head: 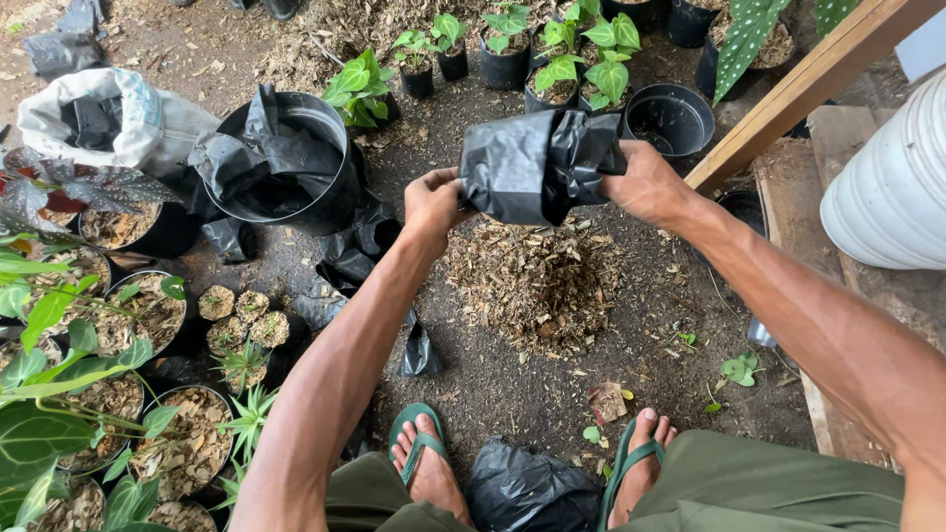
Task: The person fills a black plastic nursery bag with soil and wood chips, then removes a small plant from its original container and places it into the prepared bag. The person adjusts the plant and soil around it.
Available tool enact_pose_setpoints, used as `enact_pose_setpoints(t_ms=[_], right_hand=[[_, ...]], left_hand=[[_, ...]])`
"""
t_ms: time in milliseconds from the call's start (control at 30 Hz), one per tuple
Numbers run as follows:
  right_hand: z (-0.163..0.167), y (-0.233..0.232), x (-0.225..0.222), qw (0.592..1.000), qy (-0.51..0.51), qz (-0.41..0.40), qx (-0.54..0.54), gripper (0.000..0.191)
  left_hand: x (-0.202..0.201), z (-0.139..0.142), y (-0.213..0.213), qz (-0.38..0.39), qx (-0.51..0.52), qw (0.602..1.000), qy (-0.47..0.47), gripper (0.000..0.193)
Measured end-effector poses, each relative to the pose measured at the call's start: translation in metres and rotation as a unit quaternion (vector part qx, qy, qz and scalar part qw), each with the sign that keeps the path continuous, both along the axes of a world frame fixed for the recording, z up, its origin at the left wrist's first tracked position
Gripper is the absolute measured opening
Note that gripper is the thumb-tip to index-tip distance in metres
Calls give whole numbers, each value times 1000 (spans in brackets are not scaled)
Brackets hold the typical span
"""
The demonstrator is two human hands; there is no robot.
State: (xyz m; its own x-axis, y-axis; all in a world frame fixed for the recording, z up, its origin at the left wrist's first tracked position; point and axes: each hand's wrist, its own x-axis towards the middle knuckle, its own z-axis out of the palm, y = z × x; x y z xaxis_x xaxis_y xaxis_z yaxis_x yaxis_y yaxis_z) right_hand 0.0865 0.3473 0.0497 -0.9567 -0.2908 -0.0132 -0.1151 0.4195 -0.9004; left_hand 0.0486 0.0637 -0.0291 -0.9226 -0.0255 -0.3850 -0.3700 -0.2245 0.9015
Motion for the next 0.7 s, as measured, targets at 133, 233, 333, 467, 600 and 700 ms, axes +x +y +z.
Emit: enact_pose_setpoints(t_ms=[133,233,333,467,600,700], right_hand=[[-1,5,-3,1000,-2,6,-21,20],[-3,5,-8,1000,-23,-14,-7,25],[-4,3,-9,999,-32,-32,27,29],[-1,-10,-1,995,-5,-9,101,22],[2,-26,10,995,70,11,64,34],[6,-32,11,992,95,-5,78,51]], left_hand=[[-2,-12,-7,3,27,1000,-13,23],[-2,-14,-7,-5,23,1000,-16,26],[1,-9,-3,-21,-10,1000,-9,33],[15,5,11,-57,13,998,2,63],[30,13,28,-163,-12,986,30,115],[35,13,36,-173,-94,979,44,143]])
